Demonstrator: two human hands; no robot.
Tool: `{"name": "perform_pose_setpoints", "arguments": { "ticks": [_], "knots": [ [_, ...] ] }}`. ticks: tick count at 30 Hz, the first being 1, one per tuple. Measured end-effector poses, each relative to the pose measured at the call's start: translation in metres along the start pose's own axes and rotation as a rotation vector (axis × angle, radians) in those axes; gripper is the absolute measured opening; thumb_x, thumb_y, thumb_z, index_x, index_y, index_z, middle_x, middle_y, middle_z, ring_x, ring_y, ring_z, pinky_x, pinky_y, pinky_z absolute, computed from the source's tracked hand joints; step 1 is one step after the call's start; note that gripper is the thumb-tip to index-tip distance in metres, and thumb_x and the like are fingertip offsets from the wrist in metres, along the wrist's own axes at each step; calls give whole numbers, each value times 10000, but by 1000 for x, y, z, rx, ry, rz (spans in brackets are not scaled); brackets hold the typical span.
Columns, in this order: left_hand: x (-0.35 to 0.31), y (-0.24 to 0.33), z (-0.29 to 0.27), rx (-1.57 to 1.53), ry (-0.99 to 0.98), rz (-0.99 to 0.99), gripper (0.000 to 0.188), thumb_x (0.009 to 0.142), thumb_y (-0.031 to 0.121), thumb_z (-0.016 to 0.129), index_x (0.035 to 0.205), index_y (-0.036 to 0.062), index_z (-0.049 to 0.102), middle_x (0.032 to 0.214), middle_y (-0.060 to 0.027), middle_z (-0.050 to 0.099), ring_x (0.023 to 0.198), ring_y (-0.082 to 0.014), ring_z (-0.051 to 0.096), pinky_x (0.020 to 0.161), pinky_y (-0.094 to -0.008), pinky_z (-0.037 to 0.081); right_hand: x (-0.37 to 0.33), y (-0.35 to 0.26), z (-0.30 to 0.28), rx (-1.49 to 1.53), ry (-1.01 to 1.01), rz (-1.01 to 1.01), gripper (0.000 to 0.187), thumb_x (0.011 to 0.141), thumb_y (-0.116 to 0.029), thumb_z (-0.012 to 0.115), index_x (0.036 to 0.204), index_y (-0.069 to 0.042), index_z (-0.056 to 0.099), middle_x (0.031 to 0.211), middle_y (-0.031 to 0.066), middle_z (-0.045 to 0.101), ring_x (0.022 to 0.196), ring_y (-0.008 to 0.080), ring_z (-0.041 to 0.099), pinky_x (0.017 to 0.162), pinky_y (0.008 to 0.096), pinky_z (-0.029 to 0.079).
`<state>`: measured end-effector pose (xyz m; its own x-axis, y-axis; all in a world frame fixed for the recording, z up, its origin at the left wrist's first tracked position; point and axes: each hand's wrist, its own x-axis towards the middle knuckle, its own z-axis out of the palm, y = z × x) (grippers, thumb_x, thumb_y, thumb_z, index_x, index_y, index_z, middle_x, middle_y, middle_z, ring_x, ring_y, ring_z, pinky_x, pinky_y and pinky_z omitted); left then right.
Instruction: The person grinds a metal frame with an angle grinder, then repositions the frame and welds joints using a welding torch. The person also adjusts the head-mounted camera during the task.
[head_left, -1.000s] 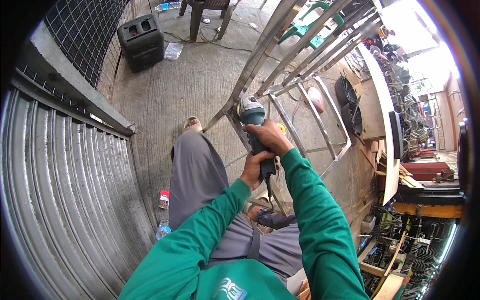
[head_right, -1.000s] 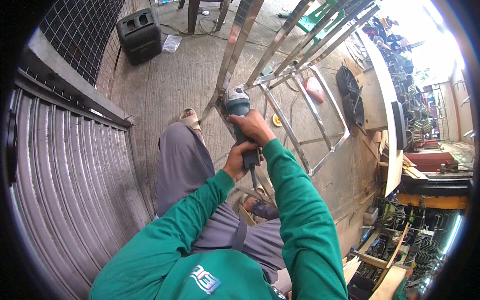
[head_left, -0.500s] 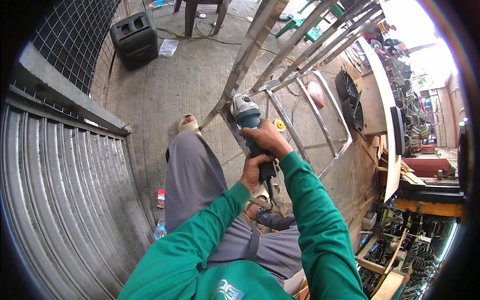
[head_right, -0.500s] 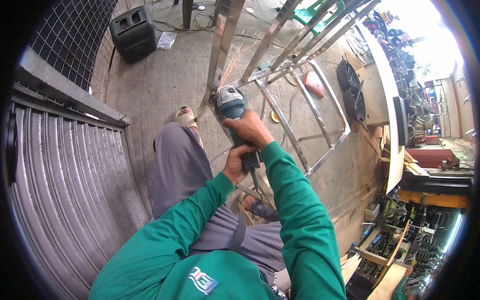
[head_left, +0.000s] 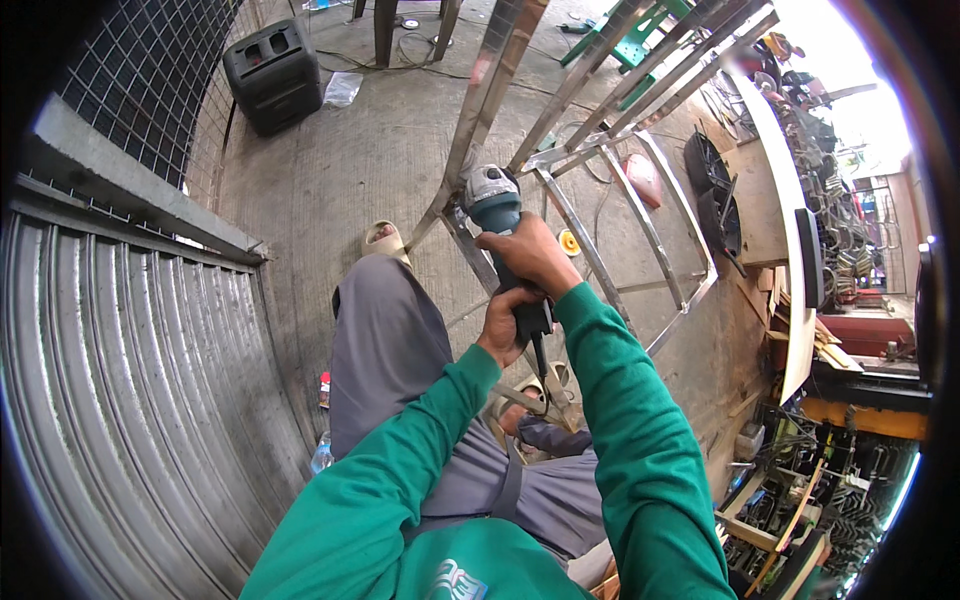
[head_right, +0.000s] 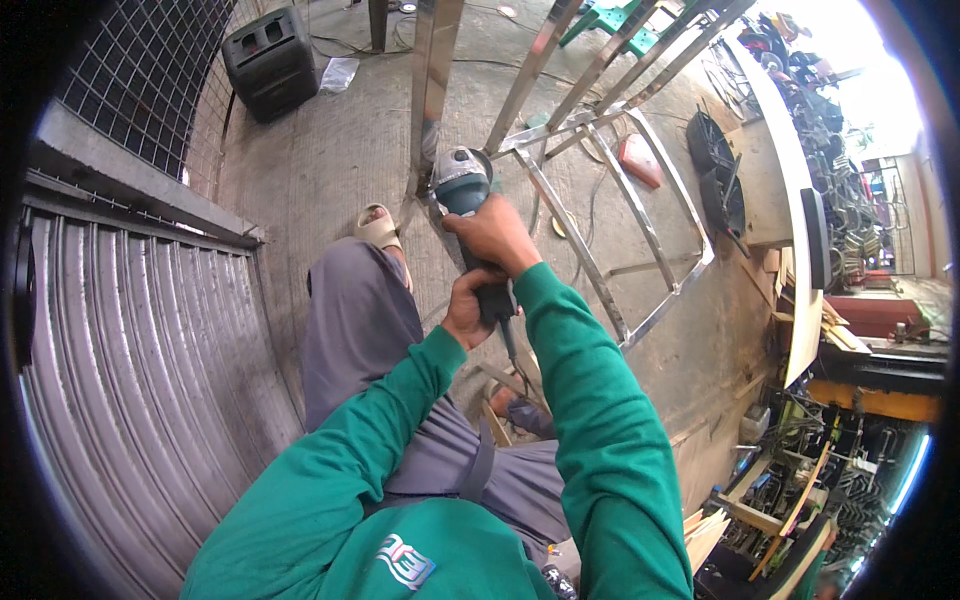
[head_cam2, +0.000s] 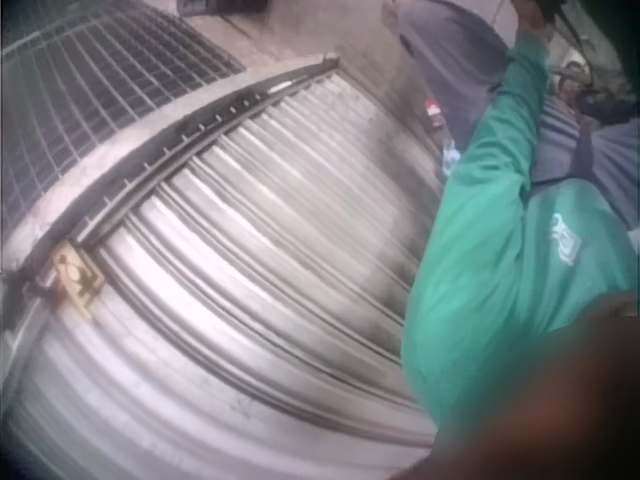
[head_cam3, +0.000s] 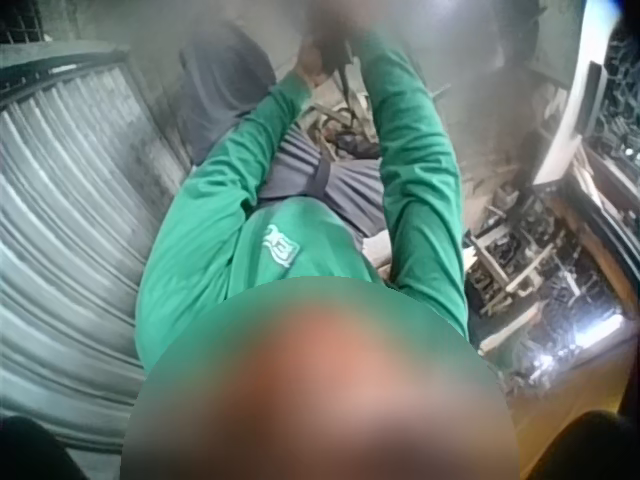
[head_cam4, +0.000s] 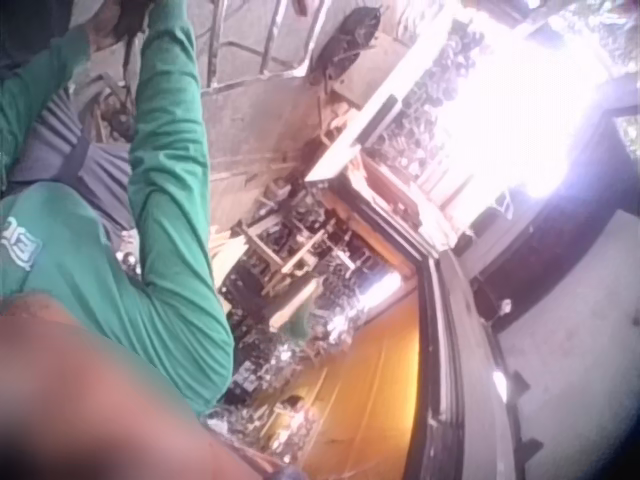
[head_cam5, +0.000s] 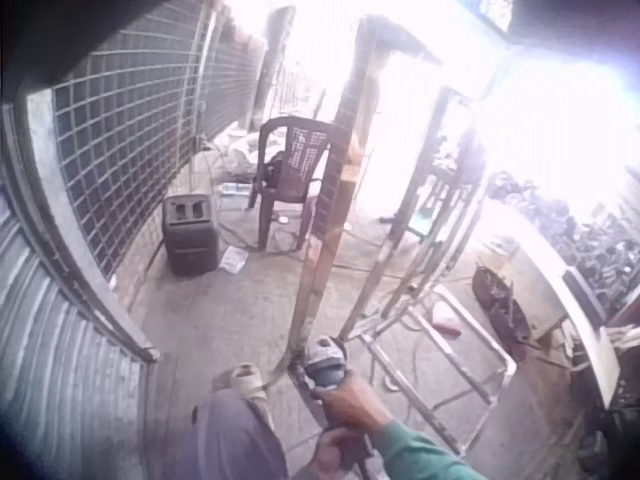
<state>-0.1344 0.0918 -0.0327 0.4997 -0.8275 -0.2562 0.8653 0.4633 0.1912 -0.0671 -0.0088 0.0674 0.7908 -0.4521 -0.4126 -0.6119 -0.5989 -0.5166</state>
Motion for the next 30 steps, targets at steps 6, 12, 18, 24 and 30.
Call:
{"name": "perform_pose_setpoints", "arguments": {
  "ticks": [6, 12, 18, 24, 30],
  "knots": [
    [-7, -3, 1, 3, 14, 5, 236, 907, 192, 635, 1090, 55, 691, 976, -78, 726, 861, -245, 711, 749, -458, 594, -3, 2, 1, -4, -35, 8, 544, 747, -387, 799, 890, 127, 699, 808, 227, 714, 728, 305, 721, 691, 423, 565],
    [-4, -5, 9, -40, -7, -3, 247, 902, 175, 644, 1106, 41, 678, 982, -79, 719, 859, -243, 711, 752, -456, 596, -2, 0, -9, -106, -120, -89, 609, 740, -412, 805, 966, 144, 699, 849, 246, 719, 768, 316, 729, 714, 416, 569],
    [4, -11, 7, 16, 34, 14, 264, 908, 177, 639, 1122, 24, 667, 1003, -73, 710, 868, -246, 710, 763, -458, 599, 1, 5, -15, -35, -120, -17, 654, 742, -453, 807, 959, 153, 691, 875, 271, 715, 802, 337, 728, 732, 420, 567],
    [20, -16, 0, 32, 70, 22, 269, 913, 183, 631, 1141, 47, 671, 1025, -63, 713, 898, -241, 710, 805, -439, 584, 18, 18, -16, -73, -137, -124, 691, 734, -461, 804, 954, 180, 669, 872, 286, 711, 803, 371, 724, 750, 435, 566],
    [37, -10, -5, -3, 52, -34, 207, 903, 181, 638, 1059, 74, 721, 1001, -71, 758, 913, -245, 720, 849, -411, 560, 24, 25, -18, -49, -41, -121, 689, 704, -441, 815, 988, 172, 676, 884, 295, 716, 840, 381, 731, 783, 444, 566]
  ]
}}
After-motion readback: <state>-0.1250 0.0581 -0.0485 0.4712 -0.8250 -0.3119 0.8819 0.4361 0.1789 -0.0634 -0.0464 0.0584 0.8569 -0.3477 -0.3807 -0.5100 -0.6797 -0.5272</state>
